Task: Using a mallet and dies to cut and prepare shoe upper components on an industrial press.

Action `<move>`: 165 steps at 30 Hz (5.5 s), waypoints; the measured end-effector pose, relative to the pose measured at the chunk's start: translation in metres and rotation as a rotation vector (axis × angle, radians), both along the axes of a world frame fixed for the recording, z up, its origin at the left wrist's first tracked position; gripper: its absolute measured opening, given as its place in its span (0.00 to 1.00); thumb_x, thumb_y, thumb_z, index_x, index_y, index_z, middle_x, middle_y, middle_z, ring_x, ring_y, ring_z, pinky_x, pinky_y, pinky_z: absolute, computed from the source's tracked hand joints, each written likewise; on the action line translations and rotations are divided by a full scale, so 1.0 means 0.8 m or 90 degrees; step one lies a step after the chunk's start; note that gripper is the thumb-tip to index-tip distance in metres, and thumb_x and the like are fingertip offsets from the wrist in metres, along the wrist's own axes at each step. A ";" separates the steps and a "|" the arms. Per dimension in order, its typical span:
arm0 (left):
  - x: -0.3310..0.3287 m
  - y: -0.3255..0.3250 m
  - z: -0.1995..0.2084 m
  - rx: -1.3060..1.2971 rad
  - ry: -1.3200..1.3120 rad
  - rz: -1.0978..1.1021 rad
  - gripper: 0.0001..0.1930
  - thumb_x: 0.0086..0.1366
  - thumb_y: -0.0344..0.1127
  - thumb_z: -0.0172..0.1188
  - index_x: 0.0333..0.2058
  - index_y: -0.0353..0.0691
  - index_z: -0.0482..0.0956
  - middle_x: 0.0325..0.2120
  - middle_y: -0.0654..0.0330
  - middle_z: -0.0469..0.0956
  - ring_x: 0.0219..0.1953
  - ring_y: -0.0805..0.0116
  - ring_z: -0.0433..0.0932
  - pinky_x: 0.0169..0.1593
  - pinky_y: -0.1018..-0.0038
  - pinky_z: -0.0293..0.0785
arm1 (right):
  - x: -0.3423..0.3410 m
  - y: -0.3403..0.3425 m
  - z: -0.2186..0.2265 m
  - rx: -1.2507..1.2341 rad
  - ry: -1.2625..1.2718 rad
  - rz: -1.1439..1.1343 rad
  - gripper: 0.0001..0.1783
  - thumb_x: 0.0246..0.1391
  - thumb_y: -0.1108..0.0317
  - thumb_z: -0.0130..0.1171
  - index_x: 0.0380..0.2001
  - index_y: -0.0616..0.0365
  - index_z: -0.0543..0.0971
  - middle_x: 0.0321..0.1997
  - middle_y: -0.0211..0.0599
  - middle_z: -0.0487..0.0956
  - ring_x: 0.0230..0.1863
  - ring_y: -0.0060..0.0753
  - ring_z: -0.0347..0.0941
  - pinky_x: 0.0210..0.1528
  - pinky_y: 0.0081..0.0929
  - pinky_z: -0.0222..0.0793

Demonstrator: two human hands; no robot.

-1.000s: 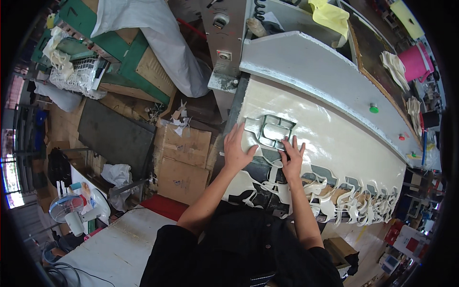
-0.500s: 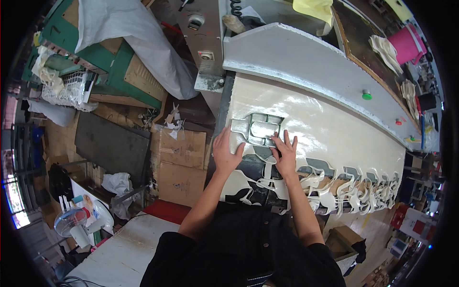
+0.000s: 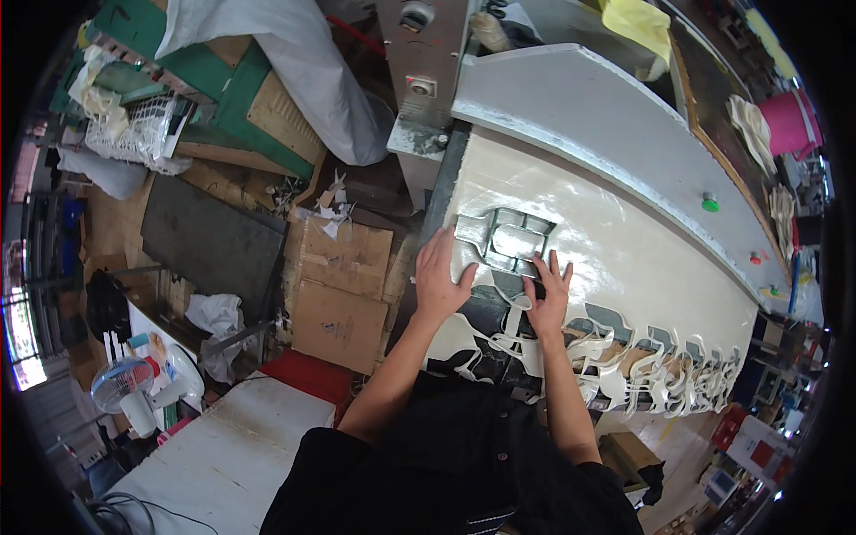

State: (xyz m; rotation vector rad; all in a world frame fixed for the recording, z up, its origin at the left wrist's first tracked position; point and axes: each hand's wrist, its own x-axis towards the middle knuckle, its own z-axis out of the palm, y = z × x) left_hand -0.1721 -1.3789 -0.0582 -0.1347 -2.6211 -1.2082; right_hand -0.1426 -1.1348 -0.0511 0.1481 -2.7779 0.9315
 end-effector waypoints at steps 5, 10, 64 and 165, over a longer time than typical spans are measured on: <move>-0.001 0.003 0.007 -0.013 -0.018 0.003 0.44 0.62 0.44 0.72 0.72 0.32 0.63 0.68 0.43 0.71 0.72 0.46 0.67 0.73 0.53 0.58 | 0.001 0.000 0.002 -0.018 -0.022 -0.009 0.26 0.59 0.74 0.68 0.61 0.54 0.78 0.65 0.41 0.82 0.78 0.51 0.63 0.83 0.60 0.35; -0.001 0.006 0.005 -0.014 0.010 0.029 0.41 0.61 0.41 0.72 0.69 0.30 0.67 0.65 0.46 0.75 0.70 0.45 0.69 0.71 0.52 0.62 | 0.003 -0.001 0.004 -0.009 -0.019 -0.008 0.27 0.59 0.75 0.68 0.62 0.54 0.77 0.66 0.42 0.82 0.79 0.52 0.63 0.83 0.60 0.36; 0.064 0.180 0.104 -0.005 -0.068 -0.520 0.19 0.58 0.32 0.73 0.48 0.36 0.83 0.44 0.49 0.80 0.52 0.44 0.78 0.56 0.56 0.77 | -0.055 0.252 0.210 -0.139 -0.034 -0.137 0.25 0.64 0.49 0.70 0.25 0.63 0.88 0.15 0.31 0.78 0.20 0.16 0.68 0.24 0.27 0.64; -0.063 1.273 0.446 0.415 -0.358 -0.341 0.12 0.66 0.31 0.65 0.39 0.29 0.73 0.31 0.48 0.80 0.23 0.56 0.80 0.19 0.59 0.73 | 0.013 0.441 0.039 -0.544 0.120 -0.027 0.31 0.61 0.59 0.67 0.65 0.55 0.77 0.71 0.52 0.74 0.74 0.50 0.66 0.75 0.47 0.58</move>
